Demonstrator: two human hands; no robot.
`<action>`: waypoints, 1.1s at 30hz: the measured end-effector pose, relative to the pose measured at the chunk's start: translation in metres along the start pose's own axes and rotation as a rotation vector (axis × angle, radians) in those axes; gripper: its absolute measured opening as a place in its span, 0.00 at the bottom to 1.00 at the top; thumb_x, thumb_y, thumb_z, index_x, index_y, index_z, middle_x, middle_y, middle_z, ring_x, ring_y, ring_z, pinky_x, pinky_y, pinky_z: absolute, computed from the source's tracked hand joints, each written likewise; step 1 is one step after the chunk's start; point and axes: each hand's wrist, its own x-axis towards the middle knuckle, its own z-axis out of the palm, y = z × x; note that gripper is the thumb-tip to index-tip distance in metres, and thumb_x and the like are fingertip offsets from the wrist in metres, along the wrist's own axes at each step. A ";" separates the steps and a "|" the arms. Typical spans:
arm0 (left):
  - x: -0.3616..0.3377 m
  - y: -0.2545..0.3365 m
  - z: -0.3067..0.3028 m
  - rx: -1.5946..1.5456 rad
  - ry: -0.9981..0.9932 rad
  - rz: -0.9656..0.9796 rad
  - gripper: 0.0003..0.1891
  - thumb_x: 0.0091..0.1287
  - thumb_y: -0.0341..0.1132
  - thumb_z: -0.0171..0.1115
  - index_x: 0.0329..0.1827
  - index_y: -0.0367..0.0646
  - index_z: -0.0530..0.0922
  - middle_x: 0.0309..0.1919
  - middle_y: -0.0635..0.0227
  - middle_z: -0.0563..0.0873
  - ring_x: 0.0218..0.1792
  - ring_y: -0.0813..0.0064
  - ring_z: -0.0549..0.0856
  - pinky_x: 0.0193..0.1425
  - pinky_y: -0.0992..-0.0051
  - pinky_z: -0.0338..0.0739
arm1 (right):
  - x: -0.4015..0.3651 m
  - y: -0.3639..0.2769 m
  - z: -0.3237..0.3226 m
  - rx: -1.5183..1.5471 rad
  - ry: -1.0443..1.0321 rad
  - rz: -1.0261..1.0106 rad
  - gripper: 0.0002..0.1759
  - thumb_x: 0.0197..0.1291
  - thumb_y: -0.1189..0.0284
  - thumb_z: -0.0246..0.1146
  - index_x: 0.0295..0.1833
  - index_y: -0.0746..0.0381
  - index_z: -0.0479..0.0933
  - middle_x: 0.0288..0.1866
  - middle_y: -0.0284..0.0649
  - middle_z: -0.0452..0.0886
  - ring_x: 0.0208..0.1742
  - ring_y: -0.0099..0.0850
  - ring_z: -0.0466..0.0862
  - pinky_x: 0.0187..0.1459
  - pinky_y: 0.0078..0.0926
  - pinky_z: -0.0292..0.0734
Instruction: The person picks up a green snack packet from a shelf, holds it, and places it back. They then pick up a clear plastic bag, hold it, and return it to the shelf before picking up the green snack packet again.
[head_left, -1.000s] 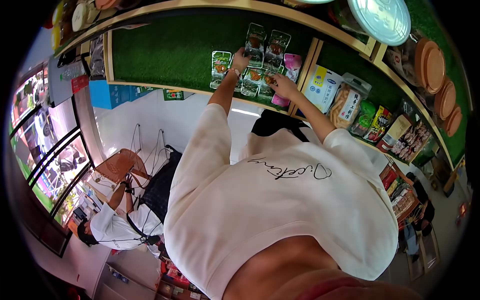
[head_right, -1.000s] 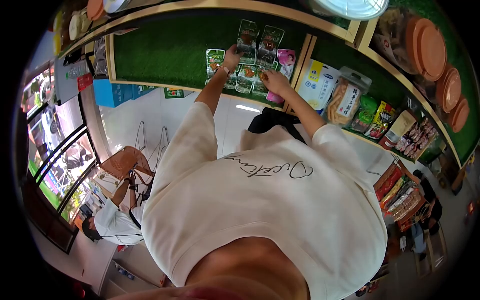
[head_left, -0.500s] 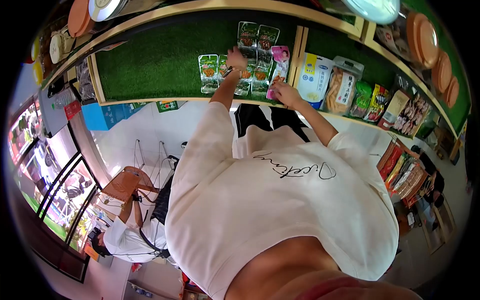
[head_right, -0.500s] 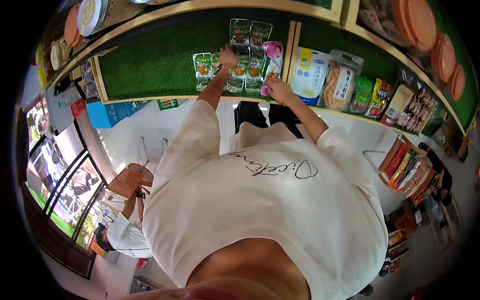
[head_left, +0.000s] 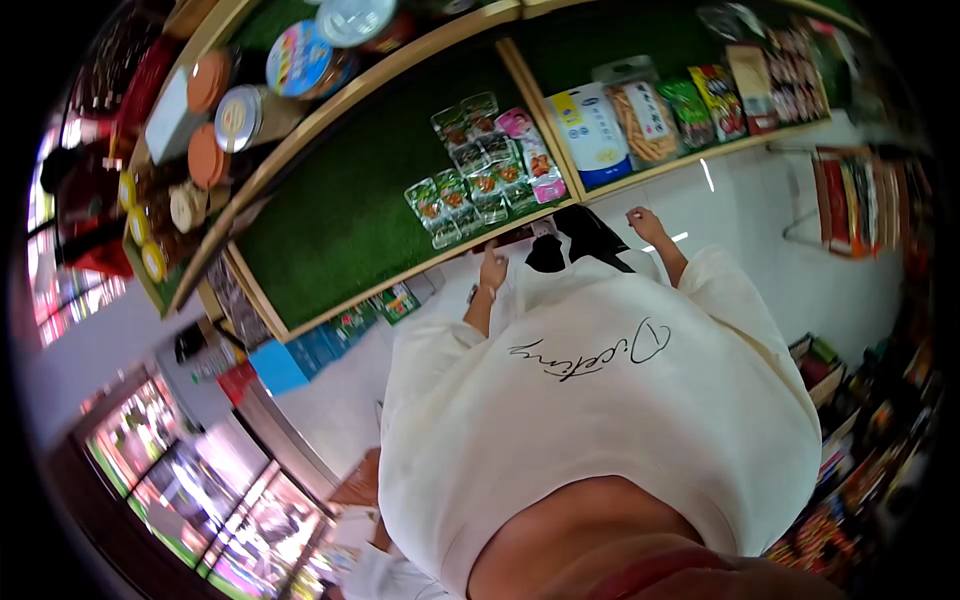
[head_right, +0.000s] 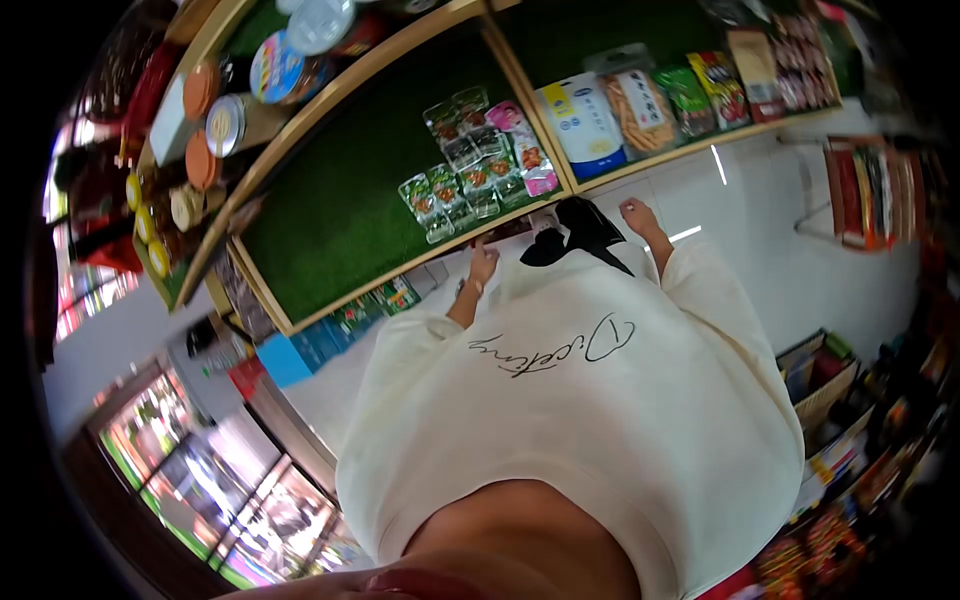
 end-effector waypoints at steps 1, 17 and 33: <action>0.001 -0.042 0.007 0.197 -0.044 0.136 0.23 0.51 0.32 0.58 0.53 0.44 0.70 0.46 0.51 0.75 0.39 0.57 0.78 0.43 0.66 0.72 | -0.015 0.018 0.001 0.015 -0.012 0.065 0.17 0.53 0.60 0.54 0.40 0.62 0.75 0.34 0.44 0.79 0.36 0.37 0.80 0.38 0.27 0.73; 0.039 0.007 0.041 0.562 -0.436 0.087 0.17 0.56 0.42 0.47 0.30 0.38 0.80 0.30 0.55 0.82 0.31 0.58 0.81 0.35 0.66 0.74 | -0.138 0.181 0.033 0.491 0.303 0.282 0.16 0.49 0.63 0.56 0.37 0.64 0.76 0.27 0.40 0.78 0.25 0.29 0.77 0.24 0.27 0.72; 0.039 0.271 0.370 0.275 -0.749 0.231 0.14 0.56 0.29 0.50 0.44 0.36 0.75 0.31 0.60 0.82 0.30 0.74 0.80 0.34 0.78 0.74 | -0.212 0.356 -0.084 0.991 0.472 0.662 0.18 0.49 0.62 0.55 0.43 0.61 0.73 0.30 0.40 0.78 0.24 0.30 0.76 0.24 0.30 0.72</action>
